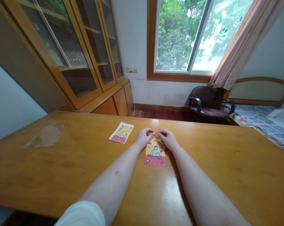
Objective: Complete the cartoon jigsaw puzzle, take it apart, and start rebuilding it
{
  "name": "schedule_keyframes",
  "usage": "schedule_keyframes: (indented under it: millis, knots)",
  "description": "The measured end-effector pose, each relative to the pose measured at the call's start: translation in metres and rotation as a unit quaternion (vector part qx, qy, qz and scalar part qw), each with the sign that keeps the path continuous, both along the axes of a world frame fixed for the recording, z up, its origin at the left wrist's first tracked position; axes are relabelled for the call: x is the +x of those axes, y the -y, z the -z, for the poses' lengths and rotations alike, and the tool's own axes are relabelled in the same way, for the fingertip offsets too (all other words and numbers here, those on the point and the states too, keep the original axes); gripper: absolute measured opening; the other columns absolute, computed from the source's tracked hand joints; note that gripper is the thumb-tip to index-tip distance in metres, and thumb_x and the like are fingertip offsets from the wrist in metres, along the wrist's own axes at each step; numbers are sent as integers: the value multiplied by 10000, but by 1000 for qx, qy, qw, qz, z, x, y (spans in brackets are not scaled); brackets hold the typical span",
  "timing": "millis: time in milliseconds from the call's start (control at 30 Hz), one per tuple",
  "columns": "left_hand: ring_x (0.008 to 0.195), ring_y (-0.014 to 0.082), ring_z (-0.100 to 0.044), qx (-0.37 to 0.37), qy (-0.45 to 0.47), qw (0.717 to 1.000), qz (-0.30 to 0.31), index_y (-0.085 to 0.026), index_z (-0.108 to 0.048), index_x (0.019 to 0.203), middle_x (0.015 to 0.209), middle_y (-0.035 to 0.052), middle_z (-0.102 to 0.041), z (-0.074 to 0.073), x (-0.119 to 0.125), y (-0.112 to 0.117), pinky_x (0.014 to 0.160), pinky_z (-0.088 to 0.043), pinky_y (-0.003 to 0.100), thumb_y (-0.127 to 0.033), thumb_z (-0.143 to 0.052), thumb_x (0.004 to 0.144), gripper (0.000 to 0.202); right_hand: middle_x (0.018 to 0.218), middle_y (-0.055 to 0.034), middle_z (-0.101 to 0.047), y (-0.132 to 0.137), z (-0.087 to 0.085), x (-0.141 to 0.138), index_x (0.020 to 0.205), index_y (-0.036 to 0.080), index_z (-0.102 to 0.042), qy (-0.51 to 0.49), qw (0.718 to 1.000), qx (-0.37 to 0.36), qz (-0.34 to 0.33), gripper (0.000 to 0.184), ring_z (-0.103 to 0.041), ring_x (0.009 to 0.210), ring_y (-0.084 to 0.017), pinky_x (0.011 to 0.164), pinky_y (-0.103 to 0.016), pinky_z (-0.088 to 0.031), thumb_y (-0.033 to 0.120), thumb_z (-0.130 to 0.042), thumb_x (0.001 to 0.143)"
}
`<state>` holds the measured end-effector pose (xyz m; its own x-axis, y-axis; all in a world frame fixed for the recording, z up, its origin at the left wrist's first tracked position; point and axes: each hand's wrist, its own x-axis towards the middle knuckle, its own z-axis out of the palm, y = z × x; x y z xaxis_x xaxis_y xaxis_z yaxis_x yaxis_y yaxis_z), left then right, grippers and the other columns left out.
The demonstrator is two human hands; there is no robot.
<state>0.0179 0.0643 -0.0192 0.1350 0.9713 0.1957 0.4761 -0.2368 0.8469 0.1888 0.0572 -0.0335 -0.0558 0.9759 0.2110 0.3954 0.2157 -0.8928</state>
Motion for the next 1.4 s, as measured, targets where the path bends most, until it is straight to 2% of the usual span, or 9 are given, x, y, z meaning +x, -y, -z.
schedule_keyframes:
  millis: [133,267,400,567,633,833,967,1200,1400]
  knots:
    - [690,140,-639,-19,19,1000,9,-156,-663,869,834,39,-695,3,0,0,649,-556,275,-179,-631,753,122,1027,-73,-702,2,-2,-2,846,185,-717,-19,999,-14,-40,215,-652,841,-187,778,-322,-515,351,-648,729]
    - [717,136,-648,-20,31,999,18,-151,-656,869,854,42,-699,3,1,-1,696,-551,269,-173,-602,777,110,845,-49,-730,4,-5,-2,869,187,-730,14,999,-41,-29,212,-657,782,-190,757,-319,-506,327,-618,756]
    - [791,144,-652,-9,46,998,43,-156,-661,883,865,43,-699,4,1,-1,737,-542,259,-225,-556,825,138,837,-49,-726,3,-5,-1,863,176,-726,8,999,-34,-9,219,-648,768,-184,730,-302,-492,331,-622,748]
    - [691,144,-634,-81,90,990,73,-151,-640,927,811,38,-680,6,3,4,520,-508,216,-341,-657,759,254,716,-31,-679,2,-2,-1,920,156,-708,23,999,-22,15,307,-593,653,-157,638,-282,-461,371,-668,705]
    - [673,139,-622,-78,77,991,78,-153,-648,901,800,36,-672,7,3,4,497,-491,207,-321,-657,753,224,708,-28,-676,2,-1,-2,902,158,-705,32,999,-28,10,288,-590,647,-155,635,-279,-454,363,-672,702]
    - [742,146,-614,26,-10,999,28,-164,-667,827,799,24,-673,7,-2,-3,705,-515,269,-186,-574,774,108,747,-31,-697,2,-4,0,764,185,-684,55,998,-13,25,205,-613,700,-171,662,-281,-442,382,-627,749]
    - [776,159,-616,35,-39,999,-2,-163,-670,827,835,37,-683,3,-4,-3,756,-498,289,-173,-556,783,123,734,-27,-690,2,-4,1,736,190,-665,101,994,-11,36,188,-602,684,-167,661,-285,-433,355,-587,777]
    - [776,158,-633,22,18,999,24,-156,-668,844,837,40,-691,6,-2,-3,749,-506,284,-187,-557,787,128,775,-31,-684,3,-5,0,858,183,-651,60,998,-11,31,169,-606,711,-159,682,-283,-460,311,-595,764]
    - [808,162,-638,24,53,997,57,-161,-673,842,850,39,-698,10,0,-4,791,-507,293,-205,-568,781,128,737,-23,-665,1,-2,1,776,177,-632,54,998,-21,3,160,-584,689,-155,675,-284,-444,323,-568,767]
